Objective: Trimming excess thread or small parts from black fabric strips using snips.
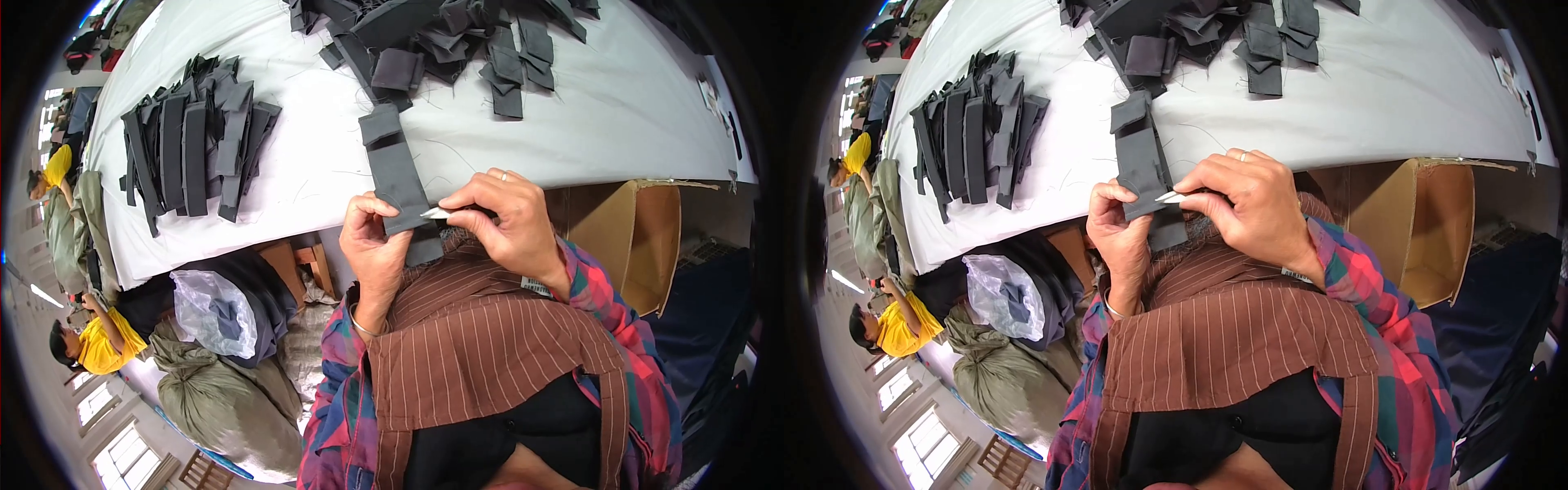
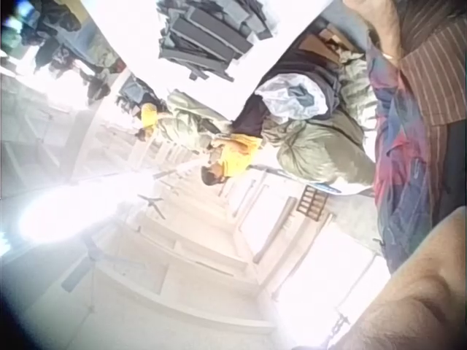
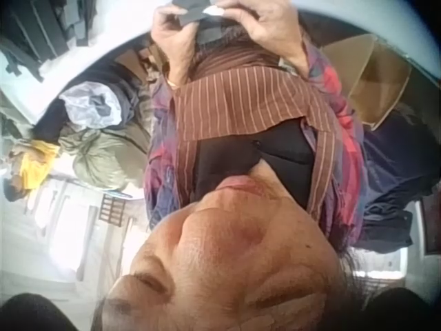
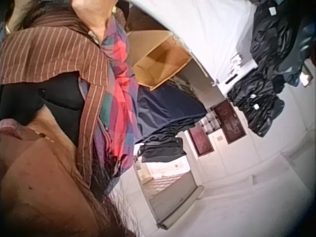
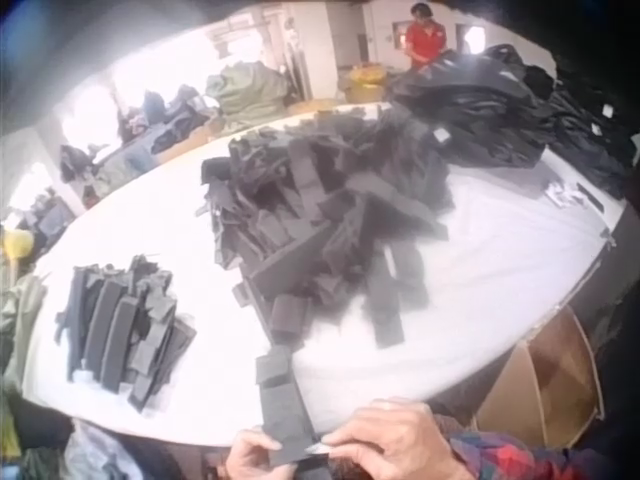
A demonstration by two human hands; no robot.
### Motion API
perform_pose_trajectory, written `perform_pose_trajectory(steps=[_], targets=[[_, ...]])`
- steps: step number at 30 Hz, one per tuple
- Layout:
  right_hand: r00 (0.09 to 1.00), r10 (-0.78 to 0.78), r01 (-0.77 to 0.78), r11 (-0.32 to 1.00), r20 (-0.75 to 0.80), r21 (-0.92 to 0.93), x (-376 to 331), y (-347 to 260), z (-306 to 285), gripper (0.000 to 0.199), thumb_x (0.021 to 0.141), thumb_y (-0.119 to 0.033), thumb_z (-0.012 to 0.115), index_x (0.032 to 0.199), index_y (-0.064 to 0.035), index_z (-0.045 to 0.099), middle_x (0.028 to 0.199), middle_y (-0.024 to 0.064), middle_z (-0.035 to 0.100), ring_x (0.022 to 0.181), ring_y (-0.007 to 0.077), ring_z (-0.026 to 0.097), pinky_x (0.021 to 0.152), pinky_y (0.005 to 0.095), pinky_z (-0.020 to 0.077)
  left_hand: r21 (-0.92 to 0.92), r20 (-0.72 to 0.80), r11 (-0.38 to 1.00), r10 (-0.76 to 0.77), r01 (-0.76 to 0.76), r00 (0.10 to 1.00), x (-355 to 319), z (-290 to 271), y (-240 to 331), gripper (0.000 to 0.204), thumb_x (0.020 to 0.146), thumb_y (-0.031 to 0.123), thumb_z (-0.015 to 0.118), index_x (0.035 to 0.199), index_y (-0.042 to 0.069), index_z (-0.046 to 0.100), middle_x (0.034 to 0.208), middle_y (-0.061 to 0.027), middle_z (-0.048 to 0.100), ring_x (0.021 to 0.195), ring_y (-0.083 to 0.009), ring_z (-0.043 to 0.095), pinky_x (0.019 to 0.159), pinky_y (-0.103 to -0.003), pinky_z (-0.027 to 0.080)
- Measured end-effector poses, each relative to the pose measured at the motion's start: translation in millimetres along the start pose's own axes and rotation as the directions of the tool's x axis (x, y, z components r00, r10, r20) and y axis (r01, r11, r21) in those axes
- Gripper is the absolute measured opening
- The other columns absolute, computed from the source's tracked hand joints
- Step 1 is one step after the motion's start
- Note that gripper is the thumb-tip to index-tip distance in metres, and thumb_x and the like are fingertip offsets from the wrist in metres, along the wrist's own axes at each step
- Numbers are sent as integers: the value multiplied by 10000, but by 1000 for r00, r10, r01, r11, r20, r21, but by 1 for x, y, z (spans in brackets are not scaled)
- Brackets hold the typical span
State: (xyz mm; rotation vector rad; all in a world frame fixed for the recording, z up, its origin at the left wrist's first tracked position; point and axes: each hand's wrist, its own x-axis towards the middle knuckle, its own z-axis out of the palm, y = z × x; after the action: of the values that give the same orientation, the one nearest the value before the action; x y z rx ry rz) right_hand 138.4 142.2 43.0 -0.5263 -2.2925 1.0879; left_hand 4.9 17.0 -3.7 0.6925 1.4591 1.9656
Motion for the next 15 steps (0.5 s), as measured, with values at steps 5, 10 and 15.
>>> perform_pose_trajectory(steps=[5, 10, 15], targets=[[998, -42, 44, 998, 45, -44, 4, -4, 6, 125, 718, -157, 712, 801, -87, 651, 696, 25, 609, 623, 214, 546, 576, 319, 372, 94, 61, 995, 9, -14, 998, 0, 0, -3, 332, 650, -170, 627, 874, 44, 507, 887, -25, 501, 852, -104, 511, 800, -230, 418], [996, -56, 58, 998, 72, -33, 5, -3, 8, 121, 710, -122, 707, 809, -72, 657, 690, 37, 603, 612, 219, 533, 582, 317, 362, 111, 64, 994, -3, -4, 998, 0, 0, -2, 321, 654, -165, 623, 873, 40, 509, 871, -19, 485, 831, -100, 498, 791, -223, 416], [997, -41, 41, 999, 62, 1, 5, -3, 11, 110, 714, -112, 702, 803, -71, 654, 702, 33, 614, 620, 213, 542, 588, 313, 368, 108, 72, 994, -3, -5, 997, 0, 0, -1, 314, 658, -159, 625, 875, 37, 509, 870, -19, 486, 827, -96, 498, 785, -220, 418]])
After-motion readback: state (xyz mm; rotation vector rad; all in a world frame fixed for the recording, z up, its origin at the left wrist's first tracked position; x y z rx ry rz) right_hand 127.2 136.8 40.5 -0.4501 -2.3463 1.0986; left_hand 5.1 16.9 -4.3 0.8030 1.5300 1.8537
